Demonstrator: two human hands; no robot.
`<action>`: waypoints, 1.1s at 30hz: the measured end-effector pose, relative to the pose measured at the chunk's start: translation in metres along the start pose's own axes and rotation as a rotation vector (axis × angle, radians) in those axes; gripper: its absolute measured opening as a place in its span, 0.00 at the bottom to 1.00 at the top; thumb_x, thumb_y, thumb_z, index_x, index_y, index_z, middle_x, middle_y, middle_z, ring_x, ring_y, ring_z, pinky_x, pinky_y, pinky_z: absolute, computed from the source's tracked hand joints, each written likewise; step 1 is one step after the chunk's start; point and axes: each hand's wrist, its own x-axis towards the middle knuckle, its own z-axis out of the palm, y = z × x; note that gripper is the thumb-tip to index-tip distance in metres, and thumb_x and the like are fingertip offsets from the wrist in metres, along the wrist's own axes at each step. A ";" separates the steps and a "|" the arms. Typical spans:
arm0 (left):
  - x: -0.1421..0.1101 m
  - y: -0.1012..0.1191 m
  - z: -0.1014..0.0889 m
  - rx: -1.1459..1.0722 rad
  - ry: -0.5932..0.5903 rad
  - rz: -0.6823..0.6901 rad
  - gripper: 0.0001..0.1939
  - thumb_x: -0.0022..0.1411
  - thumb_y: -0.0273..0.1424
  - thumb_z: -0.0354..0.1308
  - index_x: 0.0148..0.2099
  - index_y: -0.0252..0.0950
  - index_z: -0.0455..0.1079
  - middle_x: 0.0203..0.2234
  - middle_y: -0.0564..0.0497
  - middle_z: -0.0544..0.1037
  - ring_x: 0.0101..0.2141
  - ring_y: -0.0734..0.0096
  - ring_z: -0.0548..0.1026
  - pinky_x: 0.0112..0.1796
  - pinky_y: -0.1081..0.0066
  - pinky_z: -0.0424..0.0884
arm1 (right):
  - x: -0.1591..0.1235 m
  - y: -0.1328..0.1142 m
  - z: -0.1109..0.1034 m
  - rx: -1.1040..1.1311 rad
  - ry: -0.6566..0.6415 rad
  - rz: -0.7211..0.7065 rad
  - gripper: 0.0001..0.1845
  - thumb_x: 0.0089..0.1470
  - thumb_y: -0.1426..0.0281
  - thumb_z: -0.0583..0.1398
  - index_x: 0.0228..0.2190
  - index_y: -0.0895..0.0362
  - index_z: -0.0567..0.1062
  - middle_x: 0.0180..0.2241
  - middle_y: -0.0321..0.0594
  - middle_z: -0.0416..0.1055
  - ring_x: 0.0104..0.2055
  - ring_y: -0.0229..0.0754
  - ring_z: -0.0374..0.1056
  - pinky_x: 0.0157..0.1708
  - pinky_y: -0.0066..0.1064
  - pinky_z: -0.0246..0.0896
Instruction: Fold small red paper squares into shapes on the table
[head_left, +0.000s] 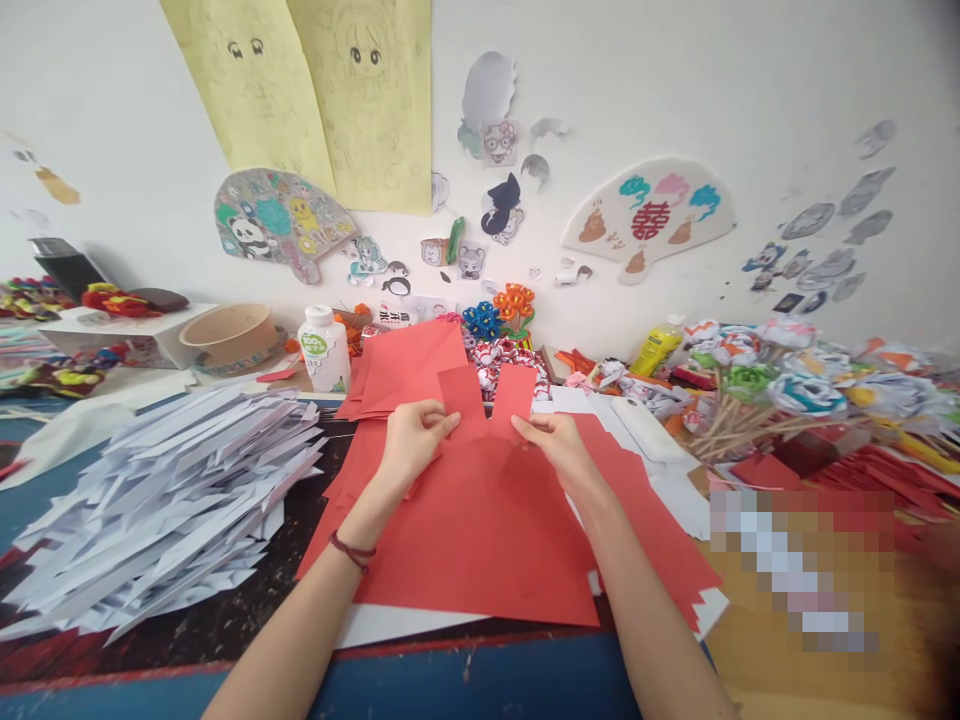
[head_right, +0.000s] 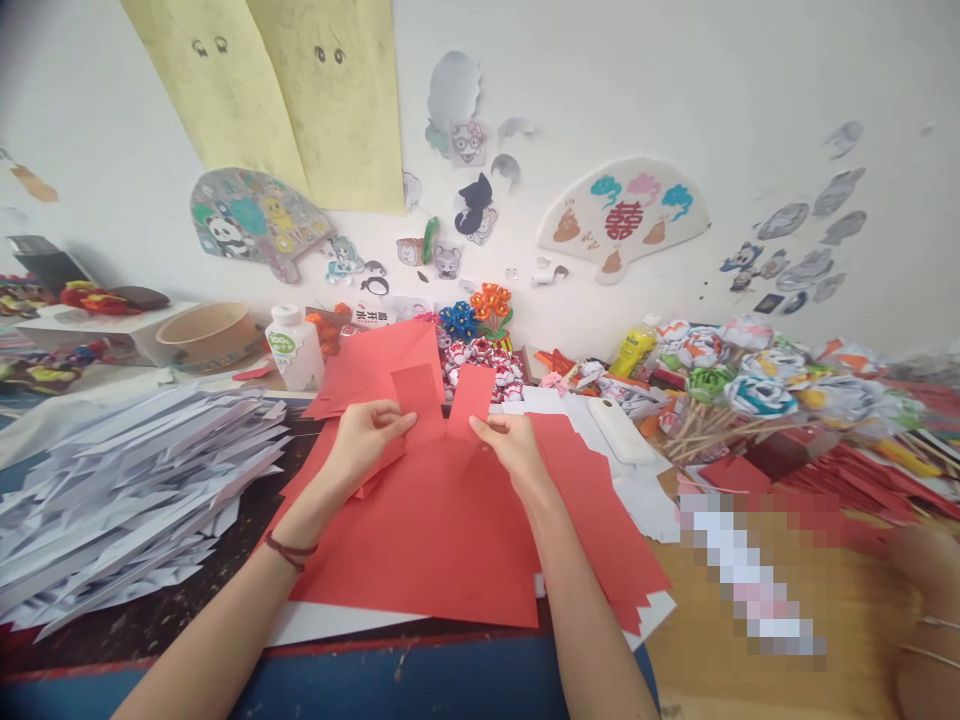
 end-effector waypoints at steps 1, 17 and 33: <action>0.000 0.002 -0.002 -0.024 0.012 0.004 0.17 0.54 0.41 0.60 0.22 0.34 0.63 0.16 0.55 0.70 0.21 0.74 0.67 0.25 0.76 0.59 | 0.000 0.000 -0.001 0.002 0.028 -0.013 0.20 0.46 0.53 0.65 0.22 0.60 0.78 0.23 0.40 0.74 0.27 0.39 0.66 0.29 0.30 0.59; -0.007 0.006 0.015 0.210 0.027 0.105 0.15 0.63 0.41 0.50 0.34 0.36 0.70 0.19 0.55 0.74 0.20 0.73 0.70 0.26 0.76 0.60 | -0.011 -0.010 0.023 -0.088 -0.297 -0.117 0.26 0.56 0.49 0.55 0.19 0.56 0.68 0.17 0.34 0.65 0.21 0.36 0.60 0.24 0.28 0.54; -0.016 -0.018 -0.088 0.842 0.074 0.019 0.17 0.60 0.45 0.53 0.33 0.36 0.69 0.31 0.45 0.76 0.34 0.58 0.72 0.34 0.67 0.63 | 0.004 0.013 -0.012 -0.897 0.183 -0.022 0.12 0.56 0.69 0.56 0.37 0.54 0.79 0.32 0.46 0.77 0.36 0.50 0.71 0.31 0.33 0.57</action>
